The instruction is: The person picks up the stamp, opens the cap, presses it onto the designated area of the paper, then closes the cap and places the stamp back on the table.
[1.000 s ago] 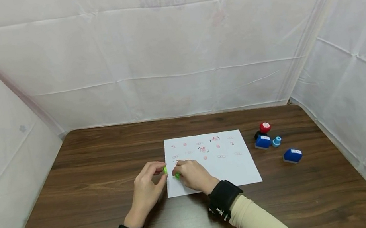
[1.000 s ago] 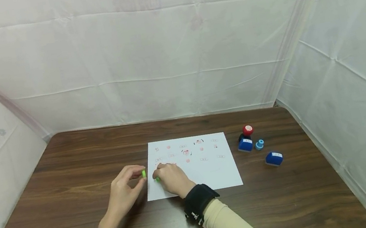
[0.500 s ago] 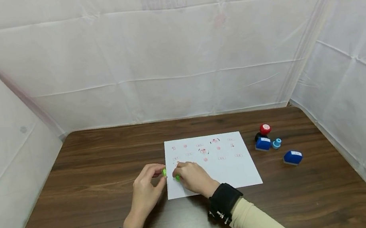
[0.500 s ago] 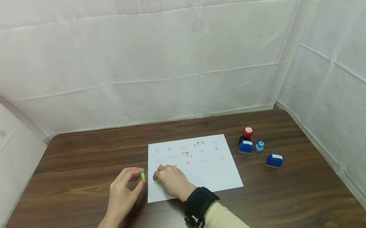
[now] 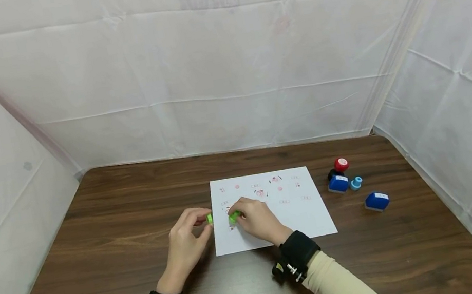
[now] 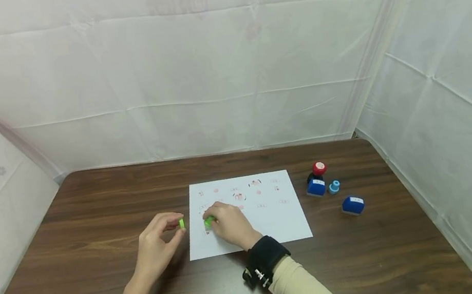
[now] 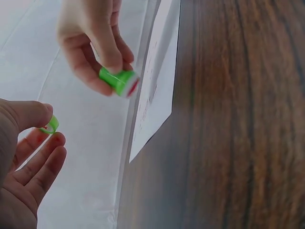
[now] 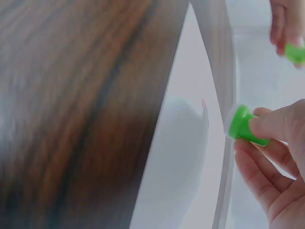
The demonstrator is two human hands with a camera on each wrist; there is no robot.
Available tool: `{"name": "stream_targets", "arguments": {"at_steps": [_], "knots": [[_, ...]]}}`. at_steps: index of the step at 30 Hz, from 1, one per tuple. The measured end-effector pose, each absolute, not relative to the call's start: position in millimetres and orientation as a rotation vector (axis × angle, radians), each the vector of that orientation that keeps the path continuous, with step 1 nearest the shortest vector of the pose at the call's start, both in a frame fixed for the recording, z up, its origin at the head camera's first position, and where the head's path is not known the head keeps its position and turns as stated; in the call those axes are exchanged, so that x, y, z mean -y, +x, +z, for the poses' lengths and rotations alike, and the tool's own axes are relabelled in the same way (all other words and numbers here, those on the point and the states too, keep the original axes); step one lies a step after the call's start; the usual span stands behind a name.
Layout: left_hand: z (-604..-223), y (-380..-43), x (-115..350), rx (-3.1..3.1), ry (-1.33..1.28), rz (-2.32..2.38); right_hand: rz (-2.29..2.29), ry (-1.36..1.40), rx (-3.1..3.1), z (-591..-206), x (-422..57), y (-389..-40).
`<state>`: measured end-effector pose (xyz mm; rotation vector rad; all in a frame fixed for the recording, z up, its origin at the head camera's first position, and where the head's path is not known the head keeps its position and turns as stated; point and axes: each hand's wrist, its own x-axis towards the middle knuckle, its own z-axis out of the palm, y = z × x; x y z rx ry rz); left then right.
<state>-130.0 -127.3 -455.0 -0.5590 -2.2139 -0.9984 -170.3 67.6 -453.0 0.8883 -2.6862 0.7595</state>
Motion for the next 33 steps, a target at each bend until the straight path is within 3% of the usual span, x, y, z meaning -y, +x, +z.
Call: {"name": "stream_targets", "arguments": {"at_steps": [17, 33], "knots": [[-459, -126, 110, 2.255, -0.594, -1.083, 1.501, 0.354, 2.682, -453, -106, -163], [-458, -125, 84, 2.207, -0.636, -1.367, 1.959, 0.444, 2.543, -443, -102, -141]]}}
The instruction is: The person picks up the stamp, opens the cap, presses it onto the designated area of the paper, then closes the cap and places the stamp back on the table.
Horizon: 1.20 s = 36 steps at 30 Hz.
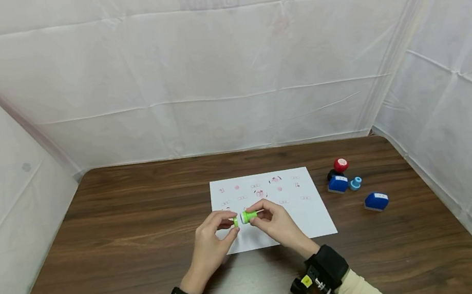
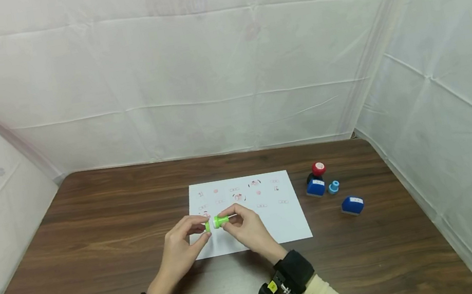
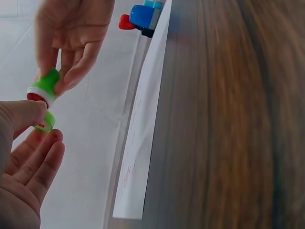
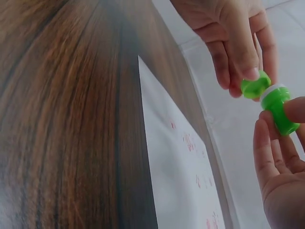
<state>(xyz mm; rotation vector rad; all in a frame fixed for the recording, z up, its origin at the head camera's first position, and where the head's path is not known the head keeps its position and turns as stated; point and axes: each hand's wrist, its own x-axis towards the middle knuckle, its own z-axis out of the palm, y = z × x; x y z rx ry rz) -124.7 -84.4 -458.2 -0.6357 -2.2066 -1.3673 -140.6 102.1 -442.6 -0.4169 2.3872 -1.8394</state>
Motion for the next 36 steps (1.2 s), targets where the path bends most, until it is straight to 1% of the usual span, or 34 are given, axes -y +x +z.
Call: {"name": "stream_targets", "arguments": {"at_steps": [9, 36], "knots": [[-457, -124, 78, 2.136, -0.616, -1.468, -1.874, -0.387, -2.311, -413, -96, -127], [-450, -121, 76, 2.196, -0.639, -1.335, -1.831, -0.368, -2.335, -412, -95, -123]]}}
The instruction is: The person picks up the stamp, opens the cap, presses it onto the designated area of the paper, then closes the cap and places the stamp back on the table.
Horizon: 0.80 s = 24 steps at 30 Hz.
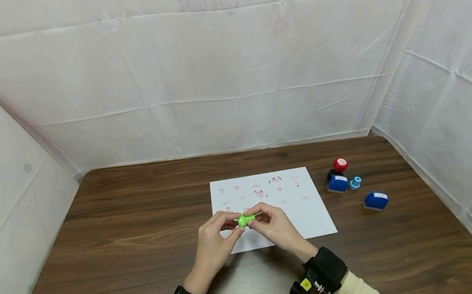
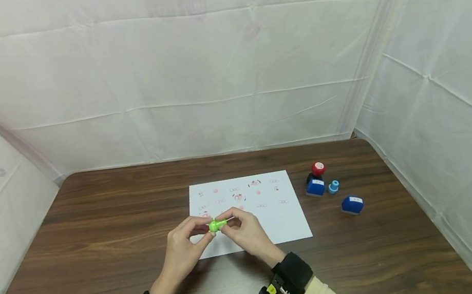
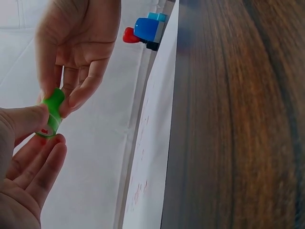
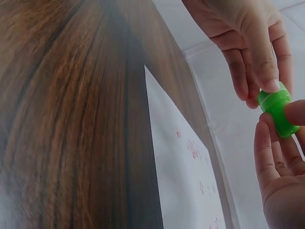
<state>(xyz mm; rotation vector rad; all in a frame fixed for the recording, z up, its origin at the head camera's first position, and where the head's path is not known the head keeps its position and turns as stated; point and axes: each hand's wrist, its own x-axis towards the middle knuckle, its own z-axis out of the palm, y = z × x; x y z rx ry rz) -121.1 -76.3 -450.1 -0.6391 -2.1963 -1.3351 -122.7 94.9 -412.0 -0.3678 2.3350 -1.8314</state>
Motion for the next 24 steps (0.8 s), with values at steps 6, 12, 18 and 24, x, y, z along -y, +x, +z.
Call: {"name": "stream_targets", "arguments": {"at_steps": [6, 12, 18, 24], "knots": [[-450, -122, 77, 2.230, -0.632, -1.302, -1.759, -0.409, -2.406, -408, -95, -124], [-446, -123, 77, 2.287, -0.623, -1.209, -1.763, -0.420, -2.448, -421, -98, -130], [-445, -124, 76, 2.277, -0.645, -1.116, -1.743, -0.432, -2.551, -440, -100, -139], [-443, -124, 73, 2.306, -0.649, -1.088, -1.739, -0.471, -2.583, -442, -96, -139]]}}
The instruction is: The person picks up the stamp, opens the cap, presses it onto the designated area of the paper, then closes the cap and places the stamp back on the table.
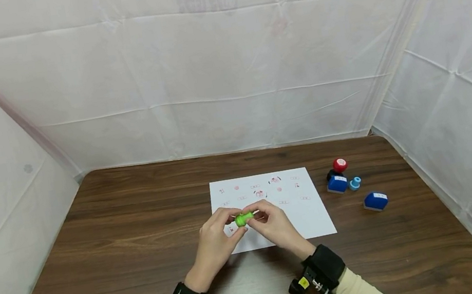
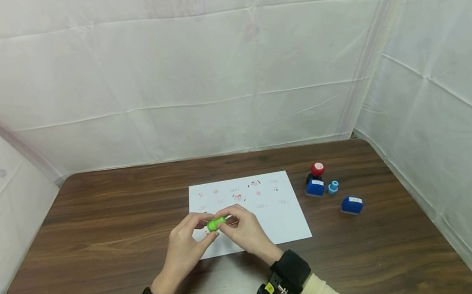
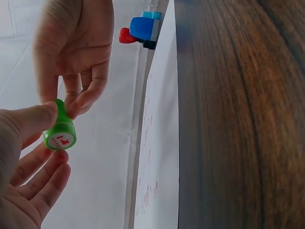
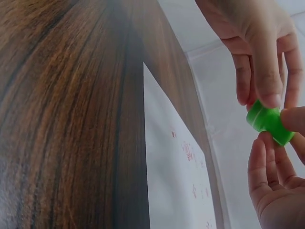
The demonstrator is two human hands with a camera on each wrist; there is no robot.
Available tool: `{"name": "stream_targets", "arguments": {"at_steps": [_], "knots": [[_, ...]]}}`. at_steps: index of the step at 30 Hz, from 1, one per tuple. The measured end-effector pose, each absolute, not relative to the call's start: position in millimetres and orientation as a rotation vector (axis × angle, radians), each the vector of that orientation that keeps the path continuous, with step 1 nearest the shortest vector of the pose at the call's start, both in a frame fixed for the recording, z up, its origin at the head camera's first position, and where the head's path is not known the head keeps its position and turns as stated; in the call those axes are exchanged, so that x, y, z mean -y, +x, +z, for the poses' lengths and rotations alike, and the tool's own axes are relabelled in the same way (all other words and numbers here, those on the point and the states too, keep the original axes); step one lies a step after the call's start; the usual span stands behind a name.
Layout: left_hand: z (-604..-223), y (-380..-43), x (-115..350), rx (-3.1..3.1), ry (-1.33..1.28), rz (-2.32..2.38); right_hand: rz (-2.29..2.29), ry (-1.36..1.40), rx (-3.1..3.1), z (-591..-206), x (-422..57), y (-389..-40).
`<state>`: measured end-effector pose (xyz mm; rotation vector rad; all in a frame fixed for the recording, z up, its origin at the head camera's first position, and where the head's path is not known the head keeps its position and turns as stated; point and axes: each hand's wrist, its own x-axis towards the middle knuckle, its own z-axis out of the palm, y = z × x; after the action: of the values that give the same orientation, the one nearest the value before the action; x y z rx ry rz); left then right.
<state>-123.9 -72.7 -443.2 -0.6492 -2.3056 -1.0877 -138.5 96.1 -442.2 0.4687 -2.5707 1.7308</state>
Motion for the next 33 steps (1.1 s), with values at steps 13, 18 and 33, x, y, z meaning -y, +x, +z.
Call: {"name": "stream_targets", "arguments": {"at_steps": [13, 18, 33], "knots": [[-447, -127, 75, 2.298, -0.645, -0.939, 1.782, 0.498, 2.578, -439, -91, -136], [-450, -128, 77, 2.329, -0.639, -0.898, 1.765, 0.527, 2.575, -439, -90, -137], [-447, -152, 111, 2.541, -0.442, -0.885, 1.595, 0.521, 2.663, -440, -100, -139]]}}
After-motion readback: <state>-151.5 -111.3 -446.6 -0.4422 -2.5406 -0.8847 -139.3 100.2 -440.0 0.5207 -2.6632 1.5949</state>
